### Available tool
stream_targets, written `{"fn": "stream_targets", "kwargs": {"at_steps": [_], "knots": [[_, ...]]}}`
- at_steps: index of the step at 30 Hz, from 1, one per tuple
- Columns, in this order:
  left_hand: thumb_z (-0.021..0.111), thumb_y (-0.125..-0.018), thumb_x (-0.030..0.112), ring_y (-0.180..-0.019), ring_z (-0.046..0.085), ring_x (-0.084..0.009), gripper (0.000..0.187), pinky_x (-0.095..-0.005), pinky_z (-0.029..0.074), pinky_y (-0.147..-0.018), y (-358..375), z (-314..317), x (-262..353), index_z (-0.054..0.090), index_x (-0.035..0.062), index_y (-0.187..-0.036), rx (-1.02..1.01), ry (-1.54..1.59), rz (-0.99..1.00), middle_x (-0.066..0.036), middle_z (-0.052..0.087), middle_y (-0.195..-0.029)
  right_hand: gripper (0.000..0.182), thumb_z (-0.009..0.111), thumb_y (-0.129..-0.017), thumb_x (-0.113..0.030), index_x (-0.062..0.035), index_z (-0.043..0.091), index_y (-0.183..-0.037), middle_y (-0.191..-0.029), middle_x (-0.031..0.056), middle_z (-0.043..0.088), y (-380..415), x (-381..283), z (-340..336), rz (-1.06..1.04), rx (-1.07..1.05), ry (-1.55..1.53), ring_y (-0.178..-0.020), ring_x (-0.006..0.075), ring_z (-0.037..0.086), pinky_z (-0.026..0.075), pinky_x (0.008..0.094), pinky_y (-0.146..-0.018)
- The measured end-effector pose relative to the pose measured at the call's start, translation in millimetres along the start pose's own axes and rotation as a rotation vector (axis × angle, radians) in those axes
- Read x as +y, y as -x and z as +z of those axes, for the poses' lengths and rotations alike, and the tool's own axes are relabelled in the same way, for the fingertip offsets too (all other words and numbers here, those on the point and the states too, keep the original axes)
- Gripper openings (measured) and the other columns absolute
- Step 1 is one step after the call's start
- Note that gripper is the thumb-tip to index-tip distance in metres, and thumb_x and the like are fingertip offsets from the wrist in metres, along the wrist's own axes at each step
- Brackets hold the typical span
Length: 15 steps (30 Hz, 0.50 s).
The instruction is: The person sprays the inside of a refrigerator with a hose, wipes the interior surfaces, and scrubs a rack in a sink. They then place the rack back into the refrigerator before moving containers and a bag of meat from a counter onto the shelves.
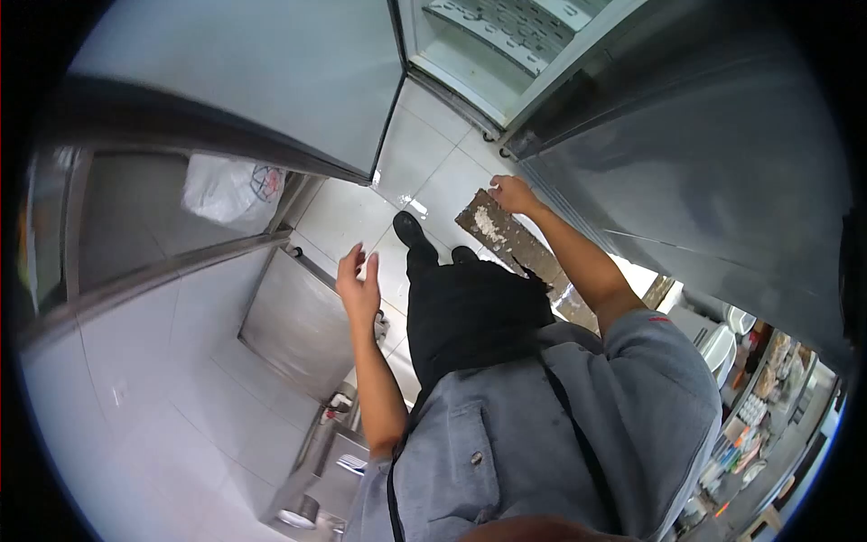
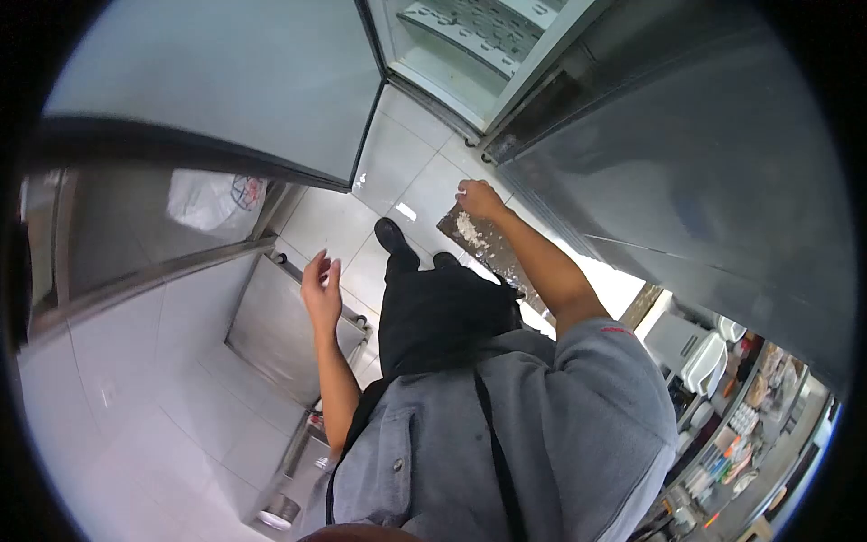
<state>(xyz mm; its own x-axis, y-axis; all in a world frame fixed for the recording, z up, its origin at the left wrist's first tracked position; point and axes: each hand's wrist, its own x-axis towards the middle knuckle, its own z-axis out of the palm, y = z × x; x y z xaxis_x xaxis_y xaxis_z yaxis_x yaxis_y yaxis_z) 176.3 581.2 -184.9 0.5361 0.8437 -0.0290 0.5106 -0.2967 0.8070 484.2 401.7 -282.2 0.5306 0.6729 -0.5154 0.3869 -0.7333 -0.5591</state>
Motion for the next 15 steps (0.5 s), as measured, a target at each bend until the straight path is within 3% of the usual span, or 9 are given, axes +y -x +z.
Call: {"fn": "stream_targets", "kwargs": {"at_steps": [6, 7, 8, 9, 11, 13, 15], "knots": [[0.060, -0.086, 0.017, -0.087, 0.060, -0.0212, 0.031, -0.0323, 0.050, -0.071, -157, 46, -56, 0.057, 0.0025, -0.114, -0.266, -0.175, 0.164, -0.014, 0.060, -0.097, 0.036, 0.055, -0.082, -0.025, -0.0020, 0.059, -0.109, -0.105, 0.0212, 0.061, -100, 32, 20, 0.200, 0.079, -0.034, -0.102, 0.0366, 0.056, 0.044, 0.0420, -0.089], [0.060, -0.086, 0.016, -0.084, 0.060, -0.0292, 0.035, -0.0372, 0.048, -0.074, -174, 48, -56, 0.054, 0.0031, -0.117, -0.271, -0.183, 0.090, -0.017, 0.060, -0.095, 0.035, 0.055, -0.082, -0.025, -0.0025, 0.059, -0.109, -0.107, 0.0208, 0.060, -122, 43, 22, 0.251, 0.095, -0.071, -0.103, 0.0366, 0.056, 0.044, 0.0420, -0.090], [0.060, -0.087, 0.017, -0.092, 0.062, -0.0300, 0.041, -0.0368, 0.048, -0.079, -189, 45, -55, 0.049, 0.0033, -0.124, -0.356, -0.235, -0.092, -0.020, 0.060, -0.106, 0.033, 0.054, -0.084, -0.027, -0.0004, 0.059, -0.104, -0.095, 0.0217, 0.062, -149, 64, 33, 0.205, 0.184, -0.058, -0.091, 0.0378, 0.059, 0.044, 0.0433, -0.086], [0.059, -0.087, 0.019, -0.100, 0.061, -0.0295, 0.045, -0.0361, 0.048, -0.083, -200, 43, -58, 0.045, 0.0048, -0.128, -0.360, -0.140, -0.103, -0.021, 0.058, -0.115, 0.033, 0.054, -0.084, -0.027, -0.0004, 0.059, -0.104, -0.095, 0.0217, 0.062, -179, 85, 36, 0.213, 0.170, -0.056, -0.091, 0.0378, 0.059, 0.044, 0.0433, -0.086], [0.058, -0.089, 0.020, -0.103, 0.060, -0.0275, 0.044, -0.0330, 0.048, -0.081, -210, 48, -35, 0.045, 0.0048, -0.128, -0.334, -0.251, -0.125, -0.021, 0.057, -0.116, 0.036, 0.054, -0.084, -0.029, -0.0015, 0.057, -0.108, -0.096, 0.0222, 0.061, -245, 134, 53, 0.062, 0.356, 0.149, -0.092, 0.0379, 0.058, 0.043, 0.0440, -0.087], [0.057, -0.089, 0.013, -0.100, 0.061, -0.0242, 0.037, -0.0319, 0.048, -0.081, -211, 56, -34, 0.049, 0.0034, -0.124, -0.247, -0.310, -0.169, -0.019, 0.059, -0.112, 0.042, 0.055, -0.085, -0.032, -0.0001, 0.054, -0.113, -0.105, 0.0238, 0.057, -314, 156, 34, 0.272, 0.208, 0.165, -0.101, 0.0379, 0.054, 0.042, 0.0439, -0.091], [0.056, -0.089, 0.009, -0.095, 0.060, -0.0203, 0.028, -0.0293, 0.048, -0.081, -212, 66, -53, 0.055, 0.0005, -0.116, -0.107, -0.283, -0.163, -0.015, 0.061, -0.106, 0.043, 0.054, -0.085, -0.031, -0.0009, 0.052, -0.116, -0.114, 0.0240, 0.052, -369, 178, 19, 0.254, 0.405, 0.013, -0.108, 0.0379, 0.050, 0.039, 0.0433, -0.095]]}}
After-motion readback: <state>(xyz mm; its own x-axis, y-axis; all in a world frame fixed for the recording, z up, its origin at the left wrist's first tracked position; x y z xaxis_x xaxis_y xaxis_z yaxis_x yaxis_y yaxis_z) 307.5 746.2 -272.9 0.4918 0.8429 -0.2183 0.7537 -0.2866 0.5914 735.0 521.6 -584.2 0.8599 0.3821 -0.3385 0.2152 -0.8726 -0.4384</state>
